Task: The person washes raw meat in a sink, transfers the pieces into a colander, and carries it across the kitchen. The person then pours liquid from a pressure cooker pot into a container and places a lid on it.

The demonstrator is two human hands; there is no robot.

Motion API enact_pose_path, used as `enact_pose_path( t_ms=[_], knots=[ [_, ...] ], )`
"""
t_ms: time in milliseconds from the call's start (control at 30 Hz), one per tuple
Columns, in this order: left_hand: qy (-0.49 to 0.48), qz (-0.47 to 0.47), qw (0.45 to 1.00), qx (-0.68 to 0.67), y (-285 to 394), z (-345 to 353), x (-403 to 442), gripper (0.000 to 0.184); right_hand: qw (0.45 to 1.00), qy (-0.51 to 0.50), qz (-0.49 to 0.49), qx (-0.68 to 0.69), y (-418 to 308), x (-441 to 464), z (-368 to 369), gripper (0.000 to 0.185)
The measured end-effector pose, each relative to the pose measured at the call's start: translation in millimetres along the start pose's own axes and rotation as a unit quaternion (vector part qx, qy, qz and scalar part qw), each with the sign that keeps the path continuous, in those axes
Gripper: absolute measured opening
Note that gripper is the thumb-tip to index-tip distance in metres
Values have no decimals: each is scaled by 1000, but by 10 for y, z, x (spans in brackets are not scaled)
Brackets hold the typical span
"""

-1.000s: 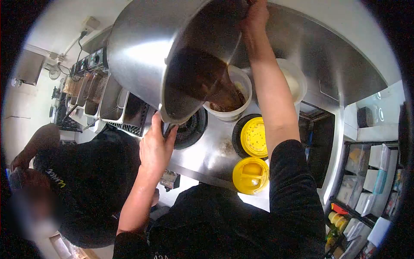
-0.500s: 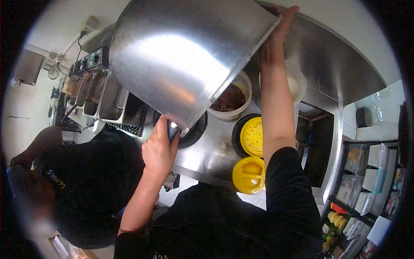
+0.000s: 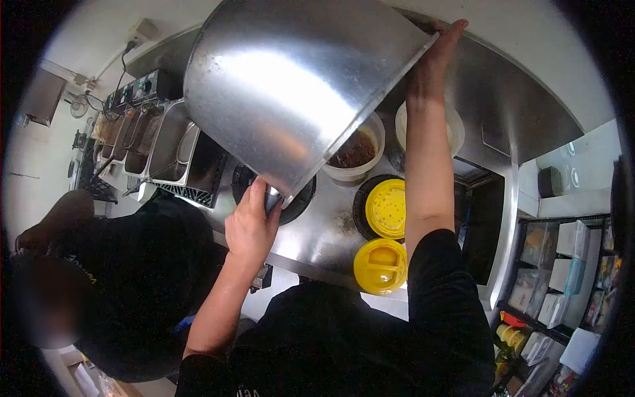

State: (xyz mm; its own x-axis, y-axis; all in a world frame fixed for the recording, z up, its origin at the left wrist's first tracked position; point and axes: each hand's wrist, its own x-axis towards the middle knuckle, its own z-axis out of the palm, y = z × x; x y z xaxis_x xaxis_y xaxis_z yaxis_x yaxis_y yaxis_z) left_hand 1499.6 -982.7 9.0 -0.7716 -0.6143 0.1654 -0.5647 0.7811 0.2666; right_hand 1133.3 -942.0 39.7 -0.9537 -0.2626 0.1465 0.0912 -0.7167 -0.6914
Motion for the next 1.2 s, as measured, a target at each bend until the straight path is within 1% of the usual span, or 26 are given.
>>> enact_pose_path(
  t_ms=[67, 100, 233, 300, 333, 367, 400, 433, 467, 533, 567, 600, 633, 700, 733, 767, 800, 833, 867, 900, 967, 1000, 1067, 1100, 1167, 1200],
  knots=[
    [8, -8, 1000, -10, 5, -18, 2, 54, 998, -37, -50, -4, 23, -62, 21, 73],
    [15, -16, 1000, -16, 3, -27, 0, 53, 998, -40, -50, -5, 30, -44, 73, 73],
    [61, 15, 997, -34, -114, 22, -32, 49, 998, -16, 54, -18, 18, 271, 462, 65],
    [64, -14, 990, -124, -113, 43, -30, 44, 993, -26, 101, -55, -91, 241, 697, 61],
    [67, -13, 990, -125, -145, 106, -36, 44, 987, -45, 123, -89, -123, 178, 853, 60],
    [80, -15, 976, -204, -197, 203, -45, 45, 988, -48, 119, -87, -123, 133, 973, 60],
    [93, -17, 955, -282, -238, 261, -50, 45, 980, -84, 130, -124, -114, 86, 1098, 59],
    [96, -17, 954, -282, -255, 290, -41, 45, 969, -119, 143, -162, -92, 48, 1199, 59],
    [131, 19, 934, -331, -260, 312, -19, 44, 969, -123, 143, -162, -21, 66, 1297, 59],
    [167, 54, 910, -376, -222, 208, -46, 43, 925, -304, 206, -93, 178, 143, 1429, 62],
    [96, -89, 901, -413, -146, 17, -87, 42, 925, -306, 207, -93, 244, 124, 1393, 62],
    [22, -230, 868, -440, -100, -117, -126, 41, 903, -360, 183, -149, 312, 107, 1311, 64],
    [23, -231, 867, -440, -123, -173, -149, 41, 874, -412, 157, -205, 368, 92, 1220, 65],
    [19, -226, 811, -539, -233, -307, -237, 31, 791, -516, 99, -313, 462, 5, 1163, 68],
    [10, -244, 799, -550, -236, -380, -280, 26, 740, -564, 67, -360, 511, -34, 1168, 70],
    [20, -246, 797, -551, -285, -411, -337, 26, 770, -496, 136, -377, 461, -317, 1119, 69],
    [14, -250, 780, -574, -339, -444, -396, 31, 792, -424, 203, -389, 383, -661, 1045, 70],
    [8, -253, 761, -597, -393, -472, -458, 37, 794, -444, 217, -354, 425, -799, 996, 71],
    [2, -269, 762, -590, -444, -480, -533, 36, 794, -462, 232, -320, 516, -896, 921, 72],
    [10, -272, 758, -593, -456, -508, -600, 36, 788, -470, 232, -321, 664, -976, 811, 72],
    [-11, -294, 738, -608, -430, -586, -759, 36, 871, -343, 285, -205, 921, -1162, 616, 78],
    [-25, -298, 731, -613, -432, -637, -842, 36, 869, -350, 285, -205, 893, -1317, 596, 78],
    [-35, -290, 733, -614, -454, -664, -1032, 37, 904, -330, 268, -56, 780, -1697, 501, 80],
    [-41, -291, 736, -610, -452, -687, -1128, 37, 904, -330, 266, -57, 725, -1865, 487, 80],
    [-52, -285, 723, -627, -485, -735, -1356, 36, 941, -230, 249, -20, 622, -2212, 468, 78],
    [-62, -281, 710, -642, -502, -761, -1482, 35, 942, -237, 235, -9, 589, -2355, 437, 77]
  ],
)
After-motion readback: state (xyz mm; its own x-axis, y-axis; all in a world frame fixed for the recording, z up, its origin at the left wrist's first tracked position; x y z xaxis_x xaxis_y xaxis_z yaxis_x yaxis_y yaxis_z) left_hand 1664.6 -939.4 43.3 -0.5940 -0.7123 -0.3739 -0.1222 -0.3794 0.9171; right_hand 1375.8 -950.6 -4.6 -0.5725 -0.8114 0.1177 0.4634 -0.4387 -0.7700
